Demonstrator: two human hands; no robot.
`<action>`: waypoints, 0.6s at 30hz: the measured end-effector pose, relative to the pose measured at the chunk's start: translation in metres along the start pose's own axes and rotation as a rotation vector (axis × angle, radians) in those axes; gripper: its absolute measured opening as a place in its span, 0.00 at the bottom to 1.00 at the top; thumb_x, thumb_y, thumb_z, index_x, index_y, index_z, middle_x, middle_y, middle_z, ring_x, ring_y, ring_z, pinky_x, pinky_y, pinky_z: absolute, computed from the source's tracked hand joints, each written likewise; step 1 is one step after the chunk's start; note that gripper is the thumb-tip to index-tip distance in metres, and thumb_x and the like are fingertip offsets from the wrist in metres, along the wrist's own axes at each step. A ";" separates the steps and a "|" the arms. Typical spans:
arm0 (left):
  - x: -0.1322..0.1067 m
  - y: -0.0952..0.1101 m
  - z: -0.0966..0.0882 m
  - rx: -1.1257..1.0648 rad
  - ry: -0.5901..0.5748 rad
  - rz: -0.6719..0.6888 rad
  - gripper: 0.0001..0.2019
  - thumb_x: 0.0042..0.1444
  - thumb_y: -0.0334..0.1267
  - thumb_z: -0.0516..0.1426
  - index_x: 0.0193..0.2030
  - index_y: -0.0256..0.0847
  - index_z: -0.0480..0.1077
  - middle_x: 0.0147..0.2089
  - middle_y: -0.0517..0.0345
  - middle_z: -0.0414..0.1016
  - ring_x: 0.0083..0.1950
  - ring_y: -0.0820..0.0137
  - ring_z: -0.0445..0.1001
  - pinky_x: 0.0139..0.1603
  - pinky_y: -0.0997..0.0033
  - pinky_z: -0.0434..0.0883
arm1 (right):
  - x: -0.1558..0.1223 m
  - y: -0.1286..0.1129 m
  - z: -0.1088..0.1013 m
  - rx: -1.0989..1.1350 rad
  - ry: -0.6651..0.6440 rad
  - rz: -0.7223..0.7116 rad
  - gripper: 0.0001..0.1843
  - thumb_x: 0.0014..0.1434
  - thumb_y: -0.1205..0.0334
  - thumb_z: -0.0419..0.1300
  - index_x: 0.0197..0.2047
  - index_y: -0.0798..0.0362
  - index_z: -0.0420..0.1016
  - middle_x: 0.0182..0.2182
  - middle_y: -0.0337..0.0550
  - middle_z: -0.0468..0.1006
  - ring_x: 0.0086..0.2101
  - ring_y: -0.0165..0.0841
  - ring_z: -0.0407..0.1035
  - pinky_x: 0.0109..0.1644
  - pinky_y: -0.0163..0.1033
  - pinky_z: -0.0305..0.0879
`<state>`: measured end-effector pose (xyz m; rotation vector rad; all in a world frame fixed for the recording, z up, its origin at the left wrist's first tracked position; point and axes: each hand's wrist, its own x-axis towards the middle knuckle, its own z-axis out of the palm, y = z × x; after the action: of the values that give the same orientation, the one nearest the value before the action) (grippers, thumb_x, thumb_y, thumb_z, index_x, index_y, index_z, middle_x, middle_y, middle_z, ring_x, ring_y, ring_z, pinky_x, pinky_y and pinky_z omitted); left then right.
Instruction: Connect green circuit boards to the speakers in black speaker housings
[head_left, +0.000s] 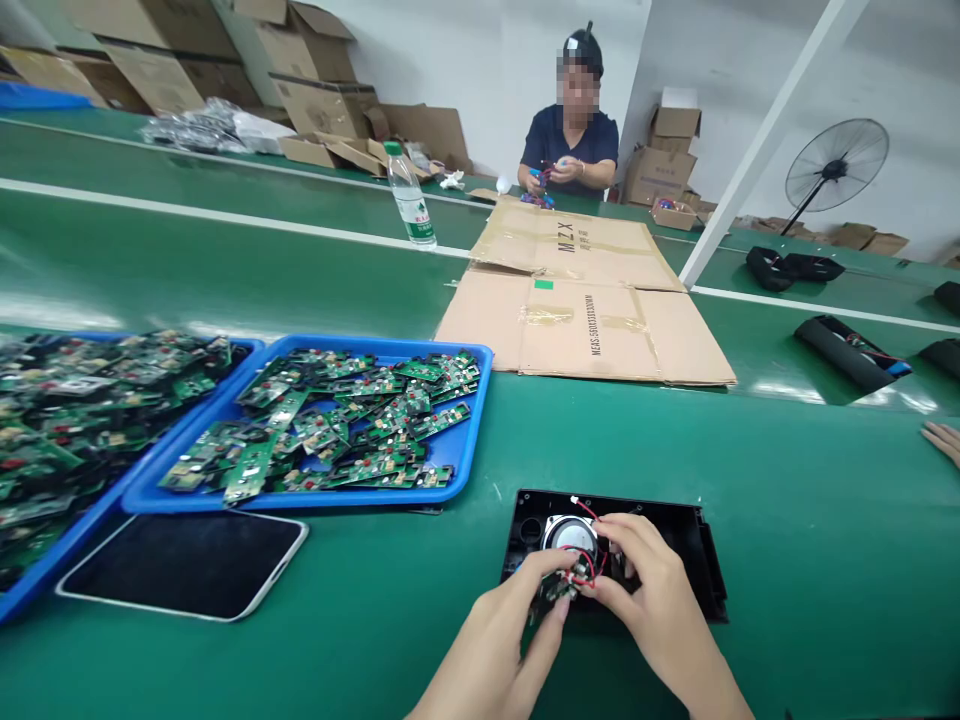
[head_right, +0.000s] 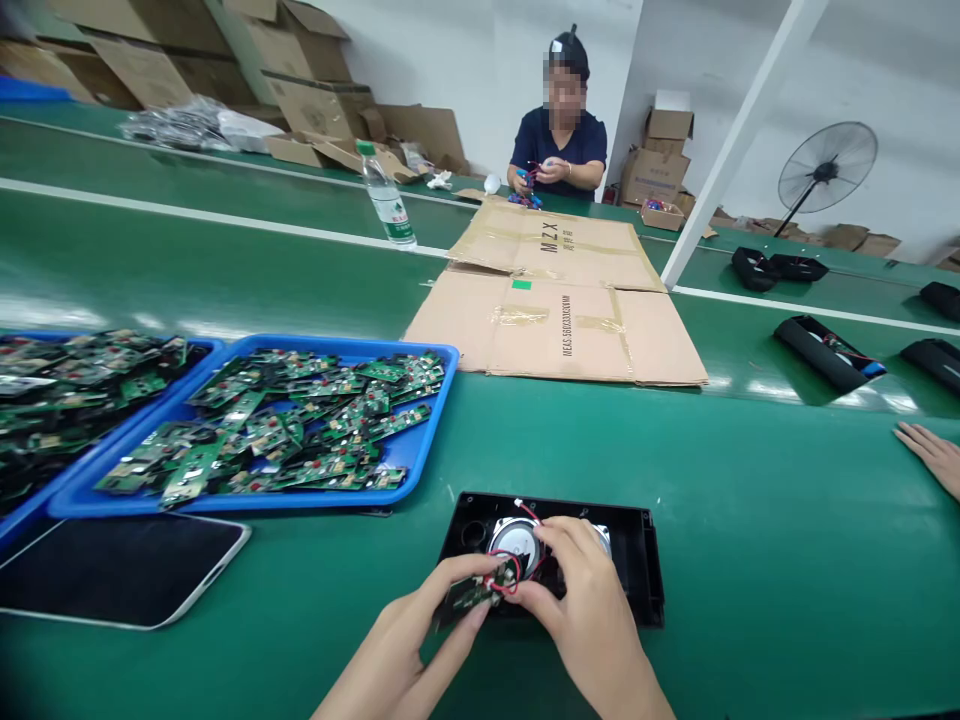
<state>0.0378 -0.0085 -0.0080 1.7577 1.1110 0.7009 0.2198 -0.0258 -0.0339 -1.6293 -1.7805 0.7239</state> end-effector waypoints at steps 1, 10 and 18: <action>0.000 0.001 0.000 -0.015 0.004 -0.034 0.12 0.59 0.34 0.50 0.48 0.50 0.66 0.40 0.61 0.80 0.37 0.69 0.79 0.39 0.75 0.73 | 0.000 0.001 0.000 0.045 0.022 0.056 0.12 0.60 0.57 0.57 0.47 0.49 0.68 0.41 0.44 0.72 0.37 0.35 0.68 0.38 0.38 0.68; 0.007 0.010 0.006 -0.049 0.067 -0.177 0.11 0.59 0.37 0.50 0.48 0.48 0.66 0.39 0.60 0.81 0.41 0.65 0.79 0.41 0.70 0.74 | -0.006 0.005 -0.013 0.258 0.117 0.032 0.06 0.62 0.61 0.56 0.34 0.50 0.73 0.31 0.40 0.73 0.32 0.29 0.68 0.34 0.31 0.65; 0.014 0.012 -0.001 0.008 -0.082 -0.141 0.12 0.59 0.36 0.51 0.49 0.46 0.66 0.35 0.62 0.80 0.30 0.70 0.77 0.32 0.76 0.73 | -0.004 0.000 -0.009 0.043 0.043 -0.302 0.08 0.64 0.66 0.53 0.36 0.53 0.73 0.28 0.40 0.71 0.30 0.29 0.65 0.32 0.35 0.63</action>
<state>0.0476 0.0021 0.0026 1.6808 1.1701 0.5344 0.2271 -0.0303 -0.0281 -1.2983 -1.9101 0.5781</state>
